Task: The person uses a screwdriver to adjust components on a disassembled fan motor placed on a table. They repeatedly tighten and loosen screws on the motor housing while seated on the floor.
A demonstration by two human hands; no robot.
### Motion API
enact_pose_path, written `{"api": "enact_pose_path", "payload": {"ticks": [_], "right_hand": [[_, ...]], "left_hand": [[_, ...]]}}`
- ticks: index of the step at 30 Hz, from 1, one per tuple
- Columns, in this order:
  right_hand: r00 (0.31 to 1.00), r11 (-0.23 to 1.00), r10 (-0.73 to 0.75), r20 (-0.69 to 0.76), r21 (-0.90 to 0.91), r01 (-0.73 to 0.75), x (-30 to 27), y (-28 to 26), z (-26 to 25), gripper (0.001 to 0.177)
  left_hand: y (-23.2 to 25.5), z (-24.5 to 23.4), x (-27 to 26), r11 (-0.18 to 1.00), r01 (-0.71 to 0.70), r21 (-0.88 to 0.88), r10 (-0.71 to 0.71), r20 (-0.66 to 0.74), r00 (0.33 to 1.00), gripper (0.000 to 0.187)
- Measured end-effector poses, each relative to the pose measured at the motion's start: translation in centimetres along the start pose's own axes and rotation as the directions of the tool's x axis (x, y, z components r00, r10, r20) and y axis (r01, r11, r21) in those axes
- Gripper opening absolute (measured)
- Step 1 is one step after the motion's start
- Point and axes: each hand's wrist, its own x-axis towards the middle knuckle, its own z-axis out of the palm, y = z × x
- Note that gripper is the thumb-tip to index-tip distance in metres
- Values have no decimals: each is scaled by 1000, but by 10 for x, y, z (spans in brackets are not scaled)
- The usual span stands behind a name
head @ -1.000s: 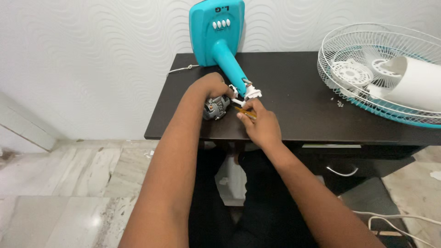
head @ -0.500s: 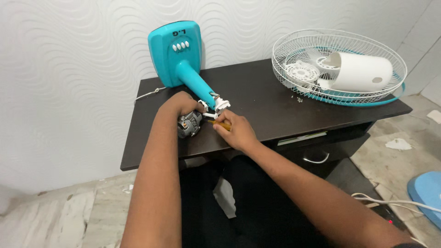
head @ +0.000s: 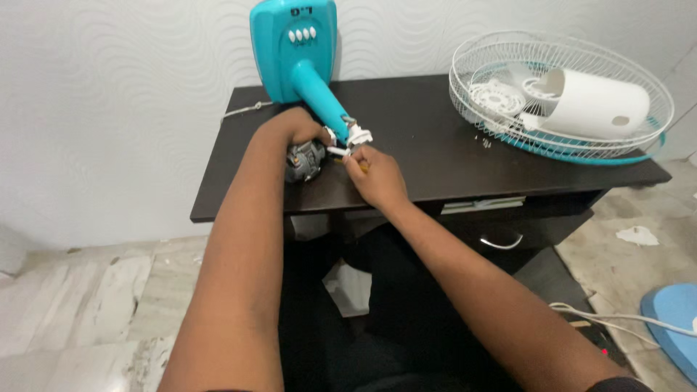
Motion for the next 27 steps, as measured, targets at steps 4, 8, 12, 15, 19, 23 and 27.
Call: {"api": "enact_pose_path", "payload": {"ticks": [4, 8, 12, 15, 19, 23, 27], "right_hand": [[997, 998, 7, 73, 60, -11, 8, 7, -1, 23], [994, 994, -65, 83, 88, 58, 3, 6, -7, 23], [997, 998, -28, 66, 56, 25, 1, -1, -8, 28], [990, 999, 32, 135, -21, -29, 2, 1, -2, 26], [992, 988, -116, 48, -94, 120, 5, 19, 11, 28], [976, 998, -49, 211, 57, 38, 32, 35, 10, 29], [901, 945, 72, 428, 260, -199, 41, 49, 6, 41]], "left_hand": [[8, -10, -4, 1000, 24, -8, -24, -28, 999, 56], [15, -9, -18, 988, 148, -47, -150, -30, 988, 60], [17, -9, -22, 988, 141, -55, -144, -53, 988, 62], [15, -11, -16, 996, 81, -31, -83, -83, 993, 61], [3, -7, -11, 993, 101, -68, -104, -41, 994, 55], [0, -10, -9, 993, 108, 55, -103, -73, 992, 58], [-5, -7, -4, 991, 125, 47, -123, -40, 992, 59]]}}
